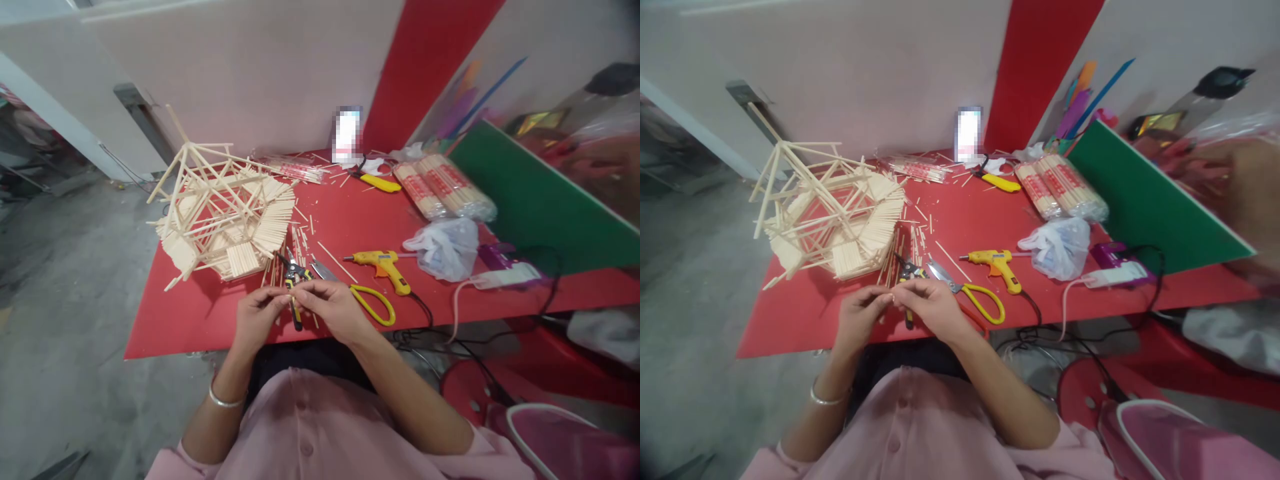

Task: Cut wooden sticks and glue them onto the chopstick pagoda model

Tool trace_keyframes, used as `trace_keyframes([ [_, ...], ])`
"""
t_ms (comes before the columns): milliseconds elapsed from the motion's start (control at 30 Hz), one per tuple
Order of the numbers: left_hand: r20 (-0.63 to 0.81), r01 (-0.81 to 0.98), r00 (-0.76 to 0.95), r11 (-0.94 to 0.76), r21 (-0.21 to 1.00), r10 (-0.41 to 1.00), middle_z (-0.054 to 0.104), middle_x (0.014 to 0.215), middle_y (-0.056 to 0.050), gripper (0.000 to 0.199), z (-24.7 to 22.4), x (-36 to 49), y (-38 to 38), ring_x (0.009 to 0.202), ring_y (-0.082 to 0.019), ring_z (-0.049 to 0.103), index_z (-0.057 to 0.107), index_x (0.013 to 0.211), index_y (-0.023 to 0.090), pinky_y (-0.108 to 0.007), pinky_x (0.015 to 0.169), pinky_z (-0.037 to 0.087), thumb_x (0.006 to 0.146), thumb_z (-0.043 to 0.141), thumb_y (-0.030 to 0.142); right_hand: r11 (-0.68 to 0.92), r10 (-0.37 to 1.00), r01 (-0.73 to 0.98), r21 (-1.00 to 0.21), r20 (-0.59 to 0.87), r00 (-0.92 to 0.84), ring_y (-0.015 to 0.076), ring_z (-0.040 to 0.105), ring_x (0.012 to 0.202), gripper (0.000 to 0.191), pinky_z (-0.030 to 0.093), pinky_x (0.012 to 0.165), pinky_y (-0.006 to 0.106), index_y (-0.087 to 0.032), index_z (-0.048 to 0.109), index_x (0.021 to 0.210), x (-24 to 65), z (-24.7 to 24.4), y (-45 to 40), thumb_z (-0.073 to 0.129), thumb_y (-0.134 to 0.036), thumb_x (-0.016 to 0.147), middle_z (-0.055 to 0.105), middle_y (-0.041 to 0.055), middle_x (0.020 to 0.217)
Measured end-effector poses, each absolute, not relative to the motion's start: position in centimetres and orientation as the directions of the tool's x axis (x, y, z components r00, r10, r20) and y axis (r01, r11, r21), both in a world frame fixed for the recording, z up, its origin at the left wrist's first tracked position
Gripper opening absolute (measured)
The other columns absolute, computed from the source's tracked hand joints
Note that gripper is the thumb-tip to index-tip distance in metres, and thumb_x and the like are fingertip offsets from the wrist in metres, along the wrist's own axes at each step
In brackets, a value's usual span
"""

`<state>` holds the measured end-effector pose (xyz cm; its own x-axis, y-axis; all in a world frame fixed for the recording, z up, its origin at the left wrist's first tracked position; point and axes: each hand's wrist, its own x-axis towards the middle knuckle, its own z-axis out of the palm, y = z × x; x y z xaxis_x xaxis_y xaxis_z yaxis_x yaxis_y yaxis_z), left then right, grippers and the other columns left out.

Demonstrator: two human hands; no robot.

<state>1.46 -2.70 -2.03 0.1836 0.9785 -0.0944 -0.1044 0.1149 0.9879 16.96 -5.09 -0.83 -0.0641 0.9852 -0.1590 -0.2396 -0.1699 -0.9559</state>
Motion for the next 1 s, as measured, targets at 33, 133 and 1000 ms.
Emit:
trace_keyframes([
  [33,-0.164,-0.202,0.180,0.200,0.959,0.970,0.062,0.053,0.001,0.020,-2.2,1.6,-2.9,0.039,-0.005,0.040,0.072,0.070,0.018,-0.018,0.039,0.031,0.065,0.082,0.035,-0.174,0.985,-0.285,-0.943,-0.166,-0.053,0.0076,0.051,0.049,0.029,0.045,0.045,0.022,-0.018,0.072,0.080,16.9,-1.0,-5.1,0.074,-0.046,0.074,0.062,-0.0026,0.063],
  [133,-0.286,-0.458,0.242,0.369,0.809,0.927,0.062,0.056,0.002,0.031,-2.5,2.5,-3.4,0.034,-0.002,0.033,0.068,0.073,0.016,-0.015,0.033,0.022,0.062,0.083,0.041,-0.171,0.984,-0.363,-0.916,-0.174,-0.024,0.0080,0.052,0.050,0.032,0.046,0.046,0.023,-0.019,0.074,0.087,16.6,-1.7,-5.5,0.075,-0.047,0.072,0.068,0.0005,0.069],
  [1000,-0.326,-0.490,0.253,0.411,0.769,0.911,0.067,0.064,0.000,0.032,-3.0,4.2,-4.1,0.043,-0.004,0.049,0.070,0.088,0.016,-0.014,0.037,0.030,0.064,0.083,0.033,-0.138,0.972,0.982,-0.129,-0.208,0.109,0.0234,0.058,0.079,0.063,0.031,0.061,0.027,-0.014,0.044,0.137,25.2,-3.0,-8.5,0.061,-0.025,0.078,0.062,0.0125,0.094],
])
